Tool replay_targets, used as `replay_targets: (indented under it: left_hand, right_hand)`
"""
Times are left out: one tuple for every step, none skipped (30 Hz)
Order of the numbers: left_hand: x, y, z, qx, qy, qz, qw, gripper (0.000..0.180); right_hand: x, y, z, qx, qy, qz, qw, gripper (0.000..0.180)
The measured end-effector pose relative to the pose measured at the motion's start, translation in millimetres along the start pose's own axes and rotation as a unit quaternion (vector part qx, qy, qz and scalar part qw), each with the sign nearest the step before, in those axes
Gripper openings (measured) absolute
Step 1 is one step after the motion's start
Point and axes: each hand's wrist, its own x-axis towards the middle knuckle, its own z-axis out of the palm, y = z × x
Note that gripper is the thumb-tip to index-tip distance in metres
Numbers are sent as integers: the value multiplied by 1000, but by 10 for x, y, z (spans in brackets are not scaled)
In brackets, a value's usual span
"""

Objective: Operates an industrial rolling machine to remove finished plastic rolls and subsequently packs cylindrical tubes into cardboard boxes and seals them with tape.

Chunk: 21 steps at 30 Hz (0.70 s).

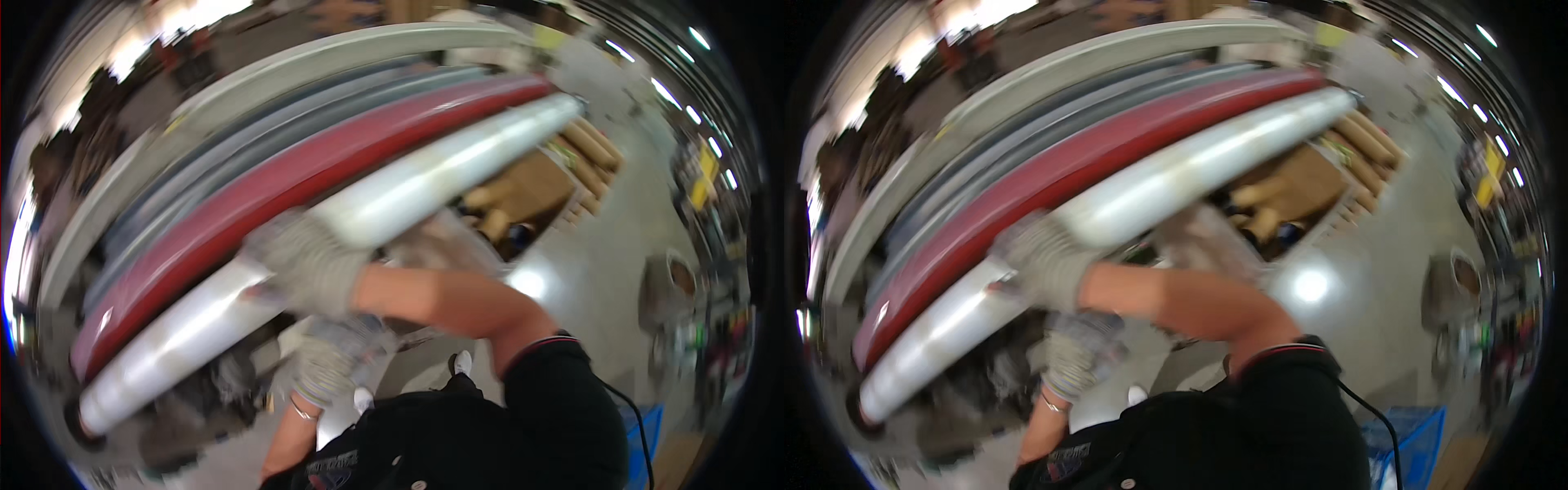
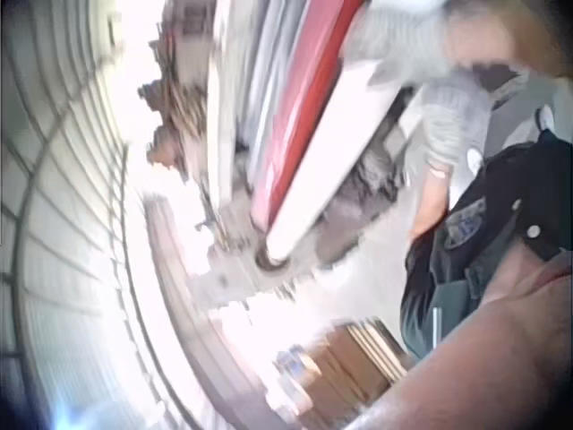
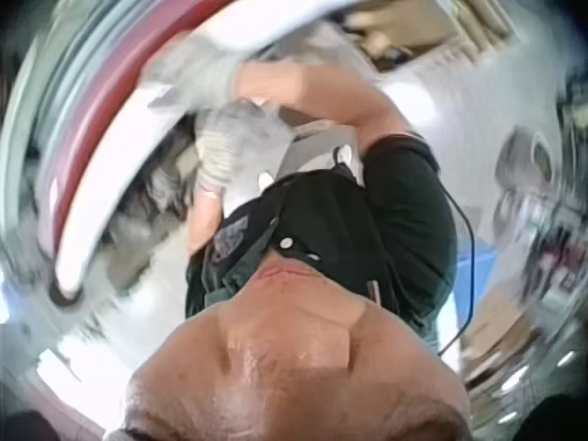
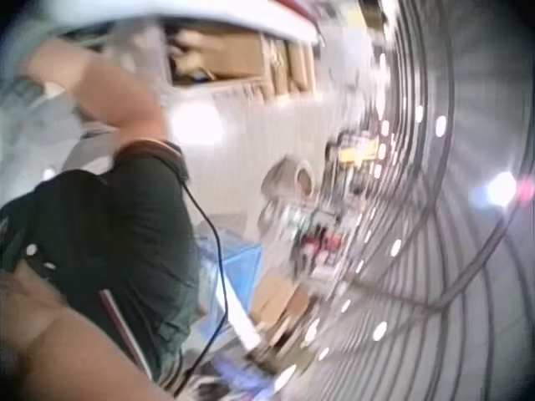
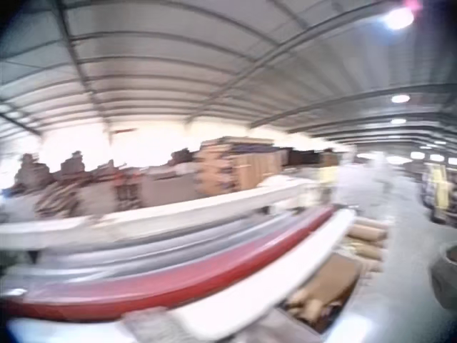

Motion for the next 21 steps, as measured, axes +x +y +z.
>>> replay_targets:
  left_hand:
    - [158,258,248,-93,-25,62,993,42]
    - [315,476,440,-182,-55,113,975,39]
    - [526,549,576,-225,-90,106,964,42]
    - [741,554,666,-265,-124,92,952,46]
    - [910,571,732,-189,-111,26,975,54]
    - [1058,613,673,-369,-29,-38,928,55]
    - [1151,527,652,-486,15,-136,863,59]
    - [1343,653,531,-531,120,-248,801,68]
    - [1489,691,459,-680,210,-141,688,70]
    - [1574,701,360,-788,292,-27,541,73]
    - [1700,626,339,-717,468,-89,509,75]
    - [1858,610,295,-617,623,-147,457,78]
    - [1994,605,237,-608,629,-152,460,78]
    - [2220,680,230,-611,666,-152,400,83]
    - [2375,740,183,-607,701,-152,342,89]
    - [2508,742,234,-544,731,-186,368,96]
    - [2650,813,271,-531,732,-204,376,97]
    - [2769,859,290,-518,733,-220,384,98]
    - [2518,801,255,-503,728,-203,420,100]
    - [2669,873,333,-532,716,-188,411,104]
    - [2890,1022,427,-530,719,-184,410,104]
  right_hand:
    - [12,45,-2,-46,-38,-6,998,52]
    - [-61,156,-78,-86,-80,-15,993,49]
    - [-294,407,-377,-103,-67,11,992,49]
    - [-515,695,-698,-122,-81,67,987,46]
    - [-740,1018,-958,-132,-99,113,980,44]
    - [-1011,1415,-1218,-162,-68,139,975,39]
    - [-1180,1828,-1419,-181,-50,208,960,40]
    - [-1477,2309,-1581,-222,27,175,959,39]
    - [-1754,2835,-1794,-300,85,158,937,35]
    - [-2037,3205,-2119,-286,138,204,926,33]
    - [-2245,3558,-2424,-348,93,218,907,33]
    - [-2500,3956,-2677,-314,119,265,904,39]
    - [-2761,4362,-2777,-322,238,250,882,34]
    - [-2937,4781,-2952,-312,227,275,880,32]
    - [-3068,5058,-2970,-320,300,254,862,31]
    - [-3152,5295,-2988,-324,373,232,838,31]
    - [-3244,5446,-3045,-316,371,224,844,31]
    - [-3335,5531,-3102,-306,356,217,855,30]
    - [-3185,5505,-3120,-285,349,192,872,29]
    - [-3240,5643,-3245,-278,347,179,877,29]
    - [-3367,5816,-3381,-289,335,180,879,28]
